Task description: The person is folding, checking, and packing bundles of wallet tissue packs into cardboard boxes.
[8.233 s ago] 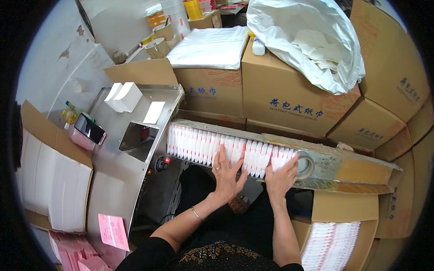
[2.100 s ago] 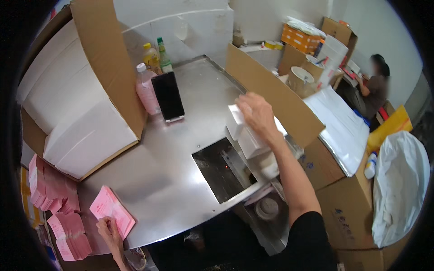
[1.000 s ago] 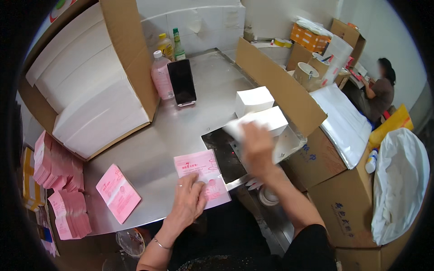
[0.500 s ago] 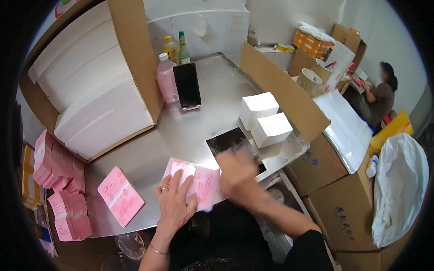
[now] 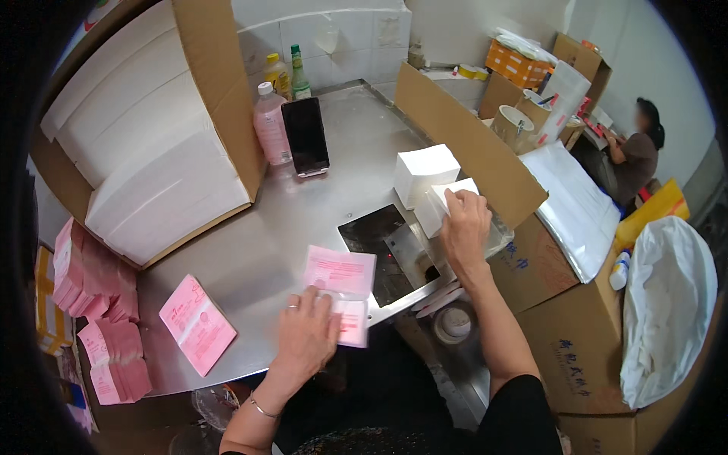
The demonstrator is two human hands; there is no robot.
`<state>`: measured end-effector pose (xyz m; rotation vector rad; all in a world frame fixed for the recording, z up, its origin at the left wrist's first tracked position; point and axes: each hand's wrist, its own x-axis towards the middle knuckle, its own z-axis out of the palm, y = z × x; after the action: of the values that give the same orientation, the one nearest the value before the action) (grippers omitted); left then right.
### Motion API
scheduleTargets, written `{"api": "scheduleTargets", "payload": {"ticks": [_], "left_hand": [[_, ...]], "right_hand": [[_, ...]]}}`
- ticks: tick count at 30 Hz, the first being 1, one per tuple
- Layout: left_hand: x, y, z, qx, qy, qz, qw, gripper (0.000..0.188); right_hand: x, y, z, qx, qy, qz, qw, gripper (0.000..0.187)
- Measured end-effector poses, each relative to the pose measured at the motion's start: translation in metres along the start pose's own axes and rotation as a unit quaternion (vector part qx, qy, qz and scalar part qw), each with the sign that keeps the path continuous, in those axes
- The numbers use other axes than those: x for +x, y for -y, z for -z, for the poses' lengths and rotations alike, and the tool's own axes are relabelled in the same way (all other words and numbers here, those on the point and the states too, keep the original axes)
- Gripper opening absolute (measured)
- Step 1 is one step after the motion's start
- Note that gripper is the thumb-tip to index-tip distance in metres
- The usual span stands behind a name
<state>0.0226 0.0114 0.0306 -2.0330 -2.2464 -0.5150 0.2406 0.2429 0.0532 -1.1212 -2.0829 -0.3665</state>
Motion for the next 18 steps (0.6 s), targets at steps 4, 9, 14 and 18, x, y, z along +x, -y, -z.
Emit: {"api": "scheduleTargets", "payload": {"ticks": [4, 9, 14, 18], "left_hand": [[-0.004, 0.01, -0.011, -0.129, -0.028, -0.023, 0.991, 0.051], [0.002, 0.02, 0.015, -0.077, -0.026, -0.04, 0.996, 0.067], [-0.008, 0.004, 0.021, -0.163, -0.003, -0.006, 0.987, 0.085], [-0.031, 0.029, 0.027, -0.179, -0.022, -0.025, 0.983, 0.052]], "right_hand": [[-0.045, 0.07, 0.004, 0.176, 0.002, 0.187, 0.966, 0.041], [-0.088, 0.14, 0.013, 0.308, 0.111, 0.301, 0.896, 0.028], [-0.047, 0.113, -0.059, 0.166, 0.247, 0.195, 0.935, 0.018], [-0.039, 0.072, -0.069, 0.175, 0.363, -0.005, 0.915, 0.015]]}}
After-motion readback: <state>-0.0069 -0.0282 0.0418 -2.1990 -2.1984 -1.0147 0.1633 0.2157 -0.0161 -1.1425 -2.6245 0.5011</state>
